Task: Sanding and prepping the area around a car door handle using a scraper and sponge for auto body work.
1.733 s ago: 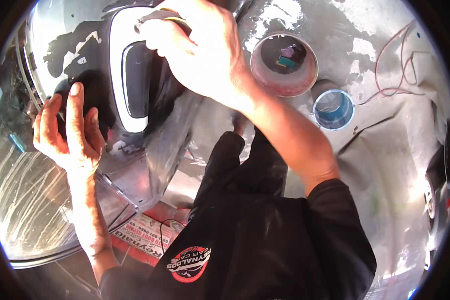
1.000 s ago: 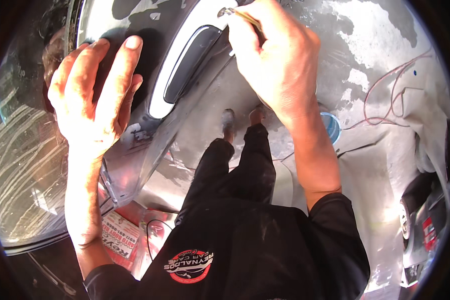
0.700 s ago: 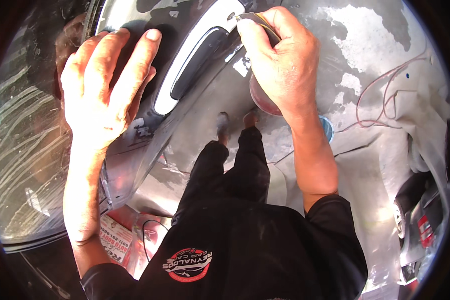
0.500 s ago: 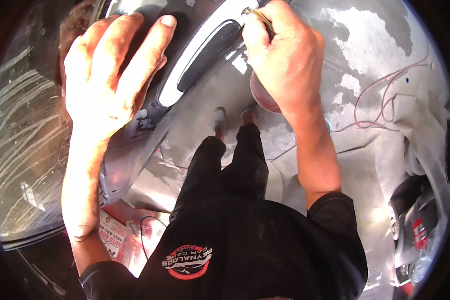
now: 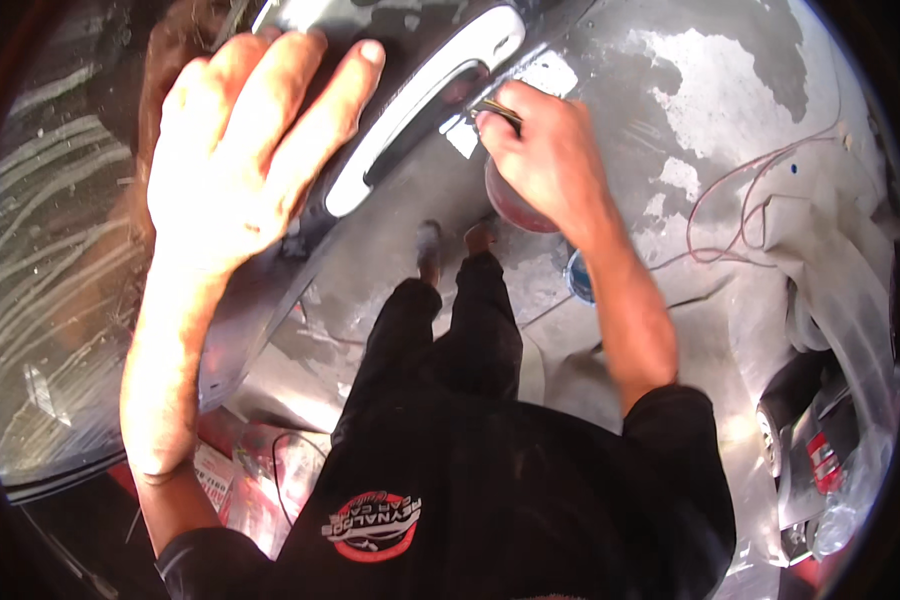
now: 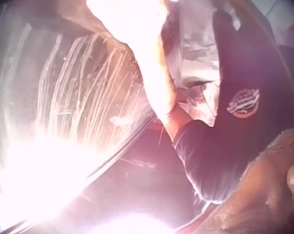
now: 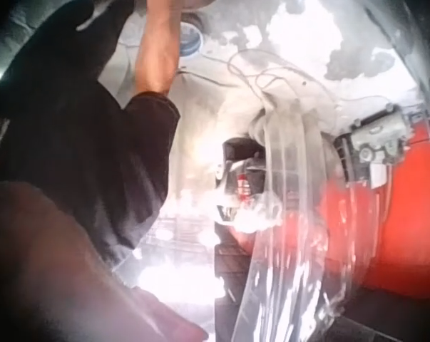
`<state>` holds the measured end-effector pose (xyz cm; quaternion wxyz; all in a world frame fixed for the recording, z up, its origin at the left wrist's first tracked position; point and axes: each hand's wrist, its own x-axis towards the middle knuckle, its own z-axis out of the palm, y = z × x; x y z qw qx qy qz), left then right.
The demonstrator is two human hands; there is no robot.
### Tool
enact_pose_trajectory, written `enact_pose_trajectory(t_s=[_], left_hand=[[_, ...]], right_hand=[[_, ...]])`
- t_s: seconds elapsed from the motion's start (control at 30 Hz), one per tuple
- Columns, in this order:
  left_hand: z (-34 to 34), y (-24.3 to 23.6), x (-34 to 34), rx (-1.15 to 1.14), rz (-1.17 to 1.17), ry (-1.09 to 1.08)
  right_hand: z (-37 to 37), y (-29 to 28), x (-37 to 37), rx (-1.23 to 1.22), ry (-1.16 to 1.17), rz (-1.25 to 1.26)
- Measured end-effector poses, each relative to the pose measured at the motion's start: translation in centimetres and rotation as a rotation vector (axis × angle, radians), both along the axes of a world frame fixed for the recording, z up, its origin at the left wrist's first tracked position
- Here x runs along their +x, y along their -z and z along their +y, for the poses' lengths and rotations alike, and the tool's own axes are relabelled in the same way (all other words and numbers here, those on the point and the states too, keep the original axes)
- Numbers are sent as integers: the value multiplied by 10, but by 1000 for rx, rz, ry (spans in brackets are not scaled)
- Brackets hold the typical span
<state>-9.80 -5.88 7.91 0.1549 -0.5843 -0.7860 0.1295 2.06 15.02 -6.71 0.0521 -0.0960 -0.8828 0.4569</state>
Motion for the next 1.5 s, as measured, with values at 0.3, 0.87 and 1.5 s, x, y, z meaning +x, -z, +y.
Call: enact_pose_trajectory(t_s=[0.3, 0.87, 1.5], left_hand=[[2, 0, -1, -17, 10, 8], [-5, -2, 0, -64, 44, 20], [-1, 4, -3, -22, 68, 56]], right_hand=[[11, -35, -22, -52, 260, 160], [-36, 15, 9, -579, 297, 284], [-111, 1, 10, -1027, 630, 430]])
